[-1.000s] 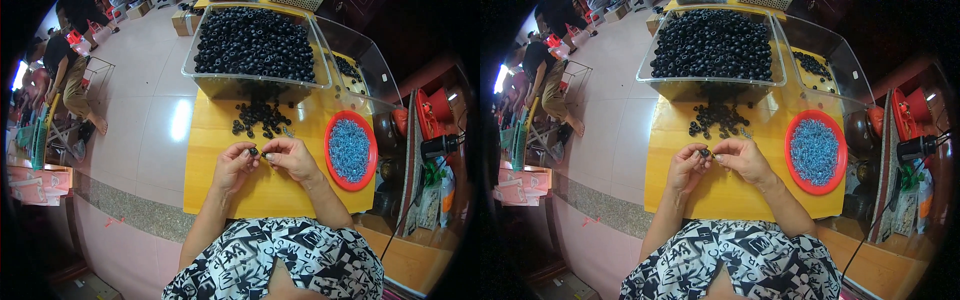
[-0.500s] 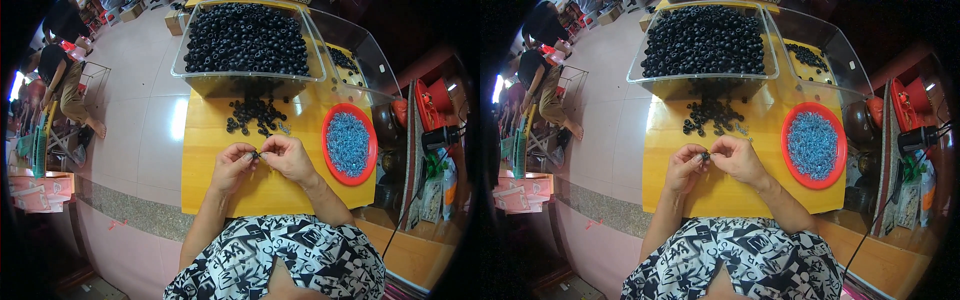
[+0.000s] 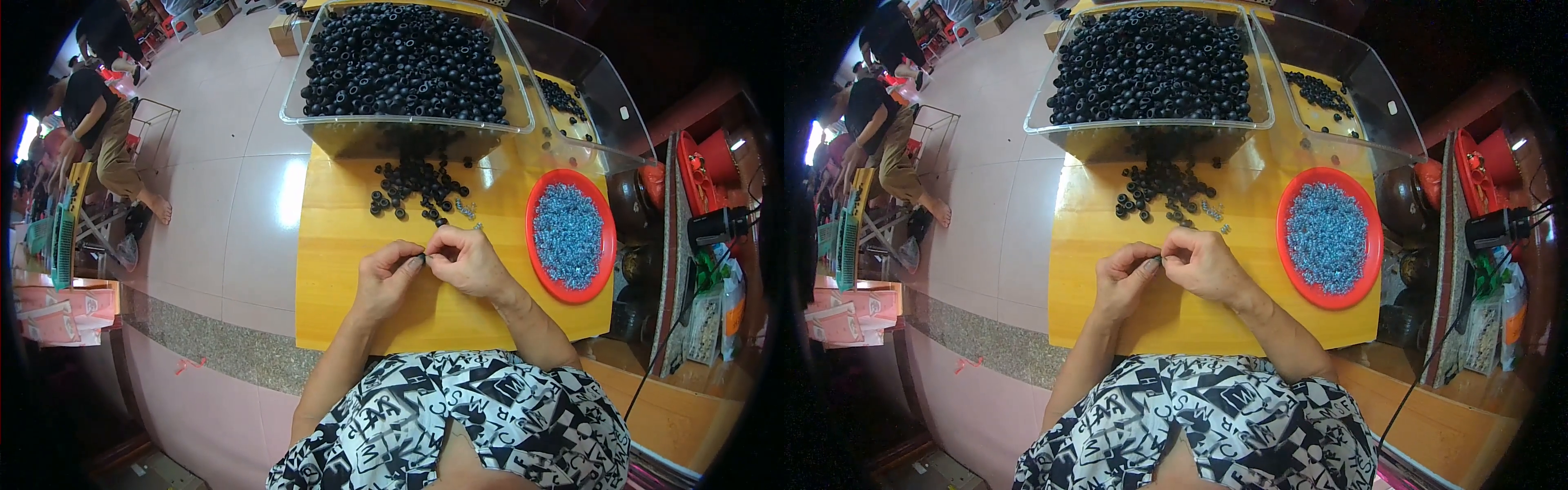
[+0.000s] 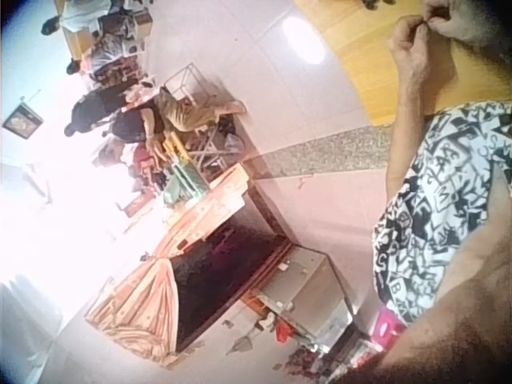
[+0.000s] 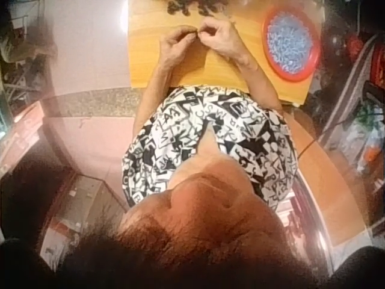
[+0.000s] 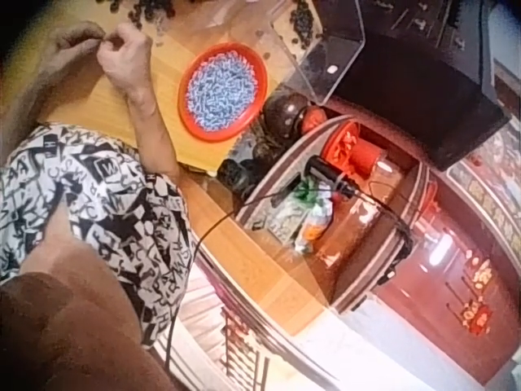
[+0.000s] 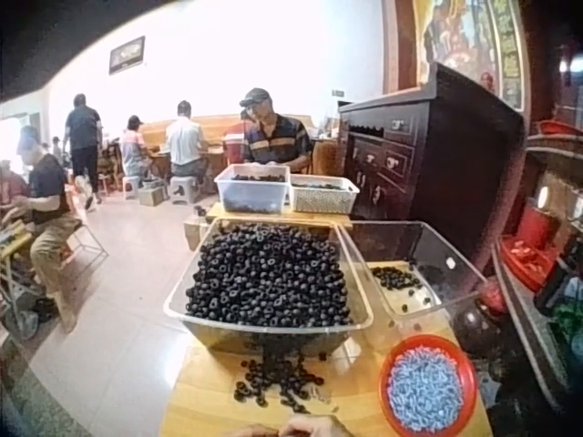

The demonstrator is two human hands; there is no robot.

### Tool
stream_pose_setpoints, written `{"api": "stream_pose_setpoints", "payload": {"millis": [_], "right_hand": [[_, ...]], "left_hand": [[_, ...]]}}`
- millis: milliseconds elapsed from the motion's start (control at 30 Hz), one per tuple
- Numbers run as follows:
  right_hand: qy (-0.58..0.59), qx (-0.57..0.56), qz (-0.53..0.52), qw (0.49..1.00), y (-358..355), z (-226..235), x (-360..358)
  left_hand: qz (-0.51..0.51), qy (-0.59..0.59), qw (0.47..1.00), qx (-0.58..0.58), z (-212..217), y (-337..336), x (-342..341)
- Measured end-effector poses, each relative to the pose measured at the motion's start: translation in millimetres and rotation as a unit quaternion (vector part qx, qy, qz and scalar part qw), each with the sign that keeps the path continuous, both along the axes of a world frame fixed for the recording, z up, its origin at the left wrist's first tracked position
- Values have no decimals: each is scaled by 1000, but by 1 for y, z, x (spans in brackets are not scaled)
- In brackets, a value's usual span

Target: The person assembles small components by picking up black beads and small metal fittings from the table, inserting the metal fittings into the beads by hand, and placing the assembled pieces down.

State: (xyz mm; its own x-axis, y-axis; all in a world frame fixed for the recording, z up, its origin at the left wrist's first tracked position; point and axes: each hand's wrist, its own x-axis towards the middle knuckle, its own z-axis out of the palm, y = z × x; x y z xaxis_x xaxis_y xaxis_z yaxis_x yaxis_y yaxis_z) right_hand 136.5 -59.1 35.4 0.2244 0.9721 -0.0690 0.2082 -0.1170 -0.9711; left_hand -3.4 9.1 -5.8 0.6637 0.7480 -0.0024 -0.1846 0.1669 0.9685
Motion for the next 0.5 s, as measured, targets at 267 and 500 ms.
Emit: {"api": "stream_pose_setpoints", "payload": {"millis": [267, 500], "right_hand": [[135, 2, 53, 989, 1, 0, 7], [248, -28, 66, 966, 5, -10, 9]], "left_hand": [[-17, -52, 998, -32, 1, 1, -5], [-13, -58, 997, 39, -3, 1, -3]]}}
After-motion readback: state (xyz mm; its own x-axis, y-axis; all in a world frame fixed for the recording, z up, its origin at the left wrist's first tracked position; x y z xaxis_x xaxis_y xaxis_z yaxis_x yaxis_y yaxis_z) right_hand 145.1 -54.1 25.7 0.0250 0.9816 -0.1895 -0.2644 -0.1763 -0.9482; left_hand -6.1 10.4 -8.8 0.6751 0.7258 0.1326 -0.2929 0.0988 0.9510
